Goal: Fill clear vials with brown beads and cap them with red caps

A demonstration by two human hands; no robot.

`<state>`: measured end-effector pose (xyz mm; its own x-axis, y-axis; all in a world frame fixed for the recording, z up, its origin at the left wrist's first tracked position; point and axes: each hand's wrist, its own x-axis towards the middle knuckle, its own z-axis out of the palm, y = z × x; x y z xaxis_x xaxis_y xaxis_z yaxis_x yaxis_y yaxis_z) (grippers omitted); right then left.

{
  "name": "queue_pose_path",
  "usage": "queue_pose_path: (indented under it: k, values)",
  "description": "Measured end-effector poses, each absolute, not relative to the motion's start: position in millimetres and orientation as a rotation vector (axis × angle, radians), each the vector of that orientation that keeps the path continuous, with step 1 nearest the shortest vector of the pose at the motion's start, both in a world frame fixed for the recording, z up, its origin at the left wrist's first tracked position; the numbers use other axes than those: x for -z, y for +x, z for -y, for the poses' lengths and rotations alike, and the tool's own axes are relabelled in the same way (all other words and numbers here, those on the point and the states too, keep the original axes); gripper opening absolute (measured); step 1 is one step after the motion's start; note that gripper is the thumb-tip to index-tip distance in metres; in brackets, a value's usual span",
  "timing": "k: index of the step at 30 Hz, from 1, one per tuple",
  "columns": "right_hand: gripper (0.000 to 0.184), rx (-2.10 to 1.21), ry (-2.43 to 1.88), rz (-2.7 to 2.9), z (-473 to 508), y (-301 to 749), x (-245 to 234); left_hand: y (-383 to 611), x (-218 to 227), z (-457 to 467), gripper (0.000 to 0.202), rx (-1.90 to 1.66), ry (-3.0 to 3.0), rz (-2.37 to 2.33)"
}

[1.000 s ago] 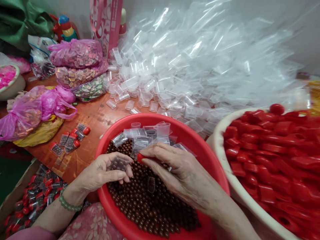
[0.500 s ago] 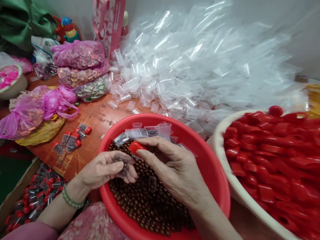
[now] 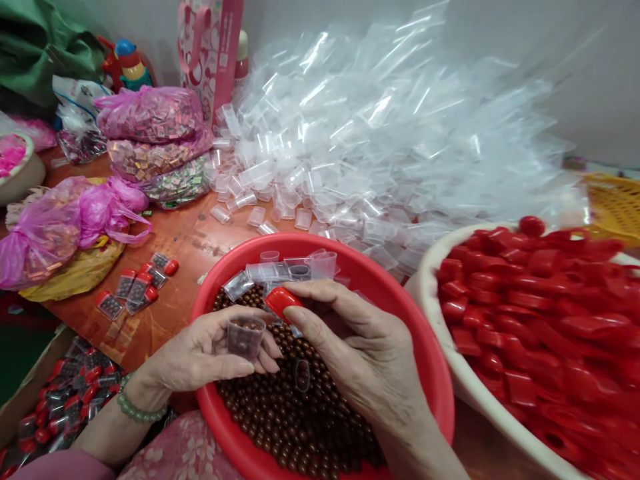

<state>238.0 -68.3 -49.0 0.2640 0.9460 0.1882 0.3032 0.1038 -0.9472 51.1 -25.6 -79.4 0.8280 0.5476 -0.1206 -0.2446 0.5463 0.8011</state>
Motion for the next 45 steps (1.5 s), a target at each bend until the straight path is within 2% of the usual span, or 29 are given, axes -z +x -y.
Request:
queue_pose_path:
  k: [10, 19, 28, 39, 44, 45]
  values:
    - [0.018, -0.706, -1.365, 1.352, 70, 237, 46, 54, 75, 23, 0.04, -0.441, 0.915, -0.432]
    - [0.02, -0.64, -1.267, 1.698, 64, 233, 46, 55, 77, 22, 0.035, -0.431, 1.024, -0.456]
    - [0.018, -0.597, -1.335, 1.576, 67, 229, 56, 59, 74, 20, 0.012, -0.418, 1.198, -0.559]
    - [0.014, -0.623, -1.332, 1.515, 66, 221, 67, 64, 83, 18, 0.013, -0.393, 1.16, -0.535]
    - [0.016, -0.318, -1.305, 1.804, 68, 227, 75, 62, 87, 17, 0.022, -0.405, 1.09, -0.513]
    - [0.026, -0.226, -1.308, 1.907, 68, 228, 76, 62, 89, 16, 0.025, -0.416, 1.071, -0.502]
